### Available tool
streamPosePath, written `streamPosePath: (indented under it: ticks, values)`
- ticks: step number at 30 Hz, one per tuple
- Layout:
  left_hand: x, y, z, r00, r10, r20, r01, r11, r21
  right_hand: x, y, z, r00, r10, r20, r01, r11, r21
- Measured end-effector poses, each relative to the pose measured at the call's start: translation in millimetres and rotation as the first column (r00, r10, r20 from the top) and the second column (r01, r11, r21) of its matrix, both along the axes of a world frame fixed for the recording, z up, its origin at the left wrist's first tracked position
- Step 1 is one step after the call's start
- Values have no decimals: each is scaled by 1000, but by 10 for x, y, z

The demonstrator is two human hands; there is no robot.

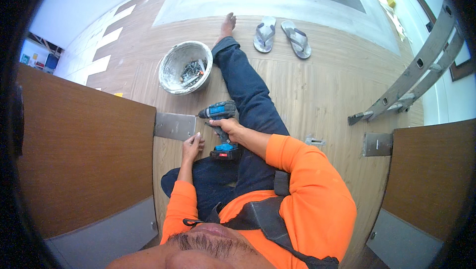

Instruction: The person sits on the floor and uses a cordless drill to drive screws into a metal bracket attached to a wooden panel. They repeatedly pick screws from a nearby bucket and fasten them into the bracket.

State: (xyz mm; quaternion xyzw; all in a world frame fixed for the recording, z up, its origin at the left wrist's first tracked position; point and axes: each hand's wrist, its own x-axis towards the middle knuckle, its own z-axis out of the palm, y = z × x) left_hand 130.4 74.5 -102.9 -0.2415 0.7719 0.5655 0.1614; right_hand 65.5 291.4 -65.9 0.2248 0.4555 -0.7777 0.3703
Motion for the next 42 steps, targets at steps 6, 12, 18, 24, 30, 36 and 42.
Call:
streamPosePath:
  ticks: [6, 12, 18, 24, 30, 36, 42]
  values:
    - [12, -78, -164, 994, -70, -88, 65, 996, -55, 43, -2, 72, 846, -158, -509, 155, 987, -48]
    - [21, -117, -92, 977, -194, -84, 166, 949, -267, 162, 71, 260, 377, 253, -891, 167, 928, 334]
    - [68, -116, -154, 969, -204, -137, 155, 941, -301, 222, -28, 220, 391, 332, -859, 0, 933, 361]
    - [55, -62, -105, 961, -234, -147, 168, 918, -360, 213, -21, 103, 426, 400, -812, -81, 910, 406]
    - [11, -88, -140, 982, -130, -135, 100, 974, -204, 203, -50, 164, 447, 375, -812, -54, 918, 393]
    - [26, -102, -230, 970, -152, -187, 112, 972, -207, 233, -49, 286, 589, 388, -709, -156, 915, 371]
    - [-22, -130, -185, 995, 72, -72, -55, 974, 219, 224, -35, 243, 522, 444, -728, -126, 884, 449]
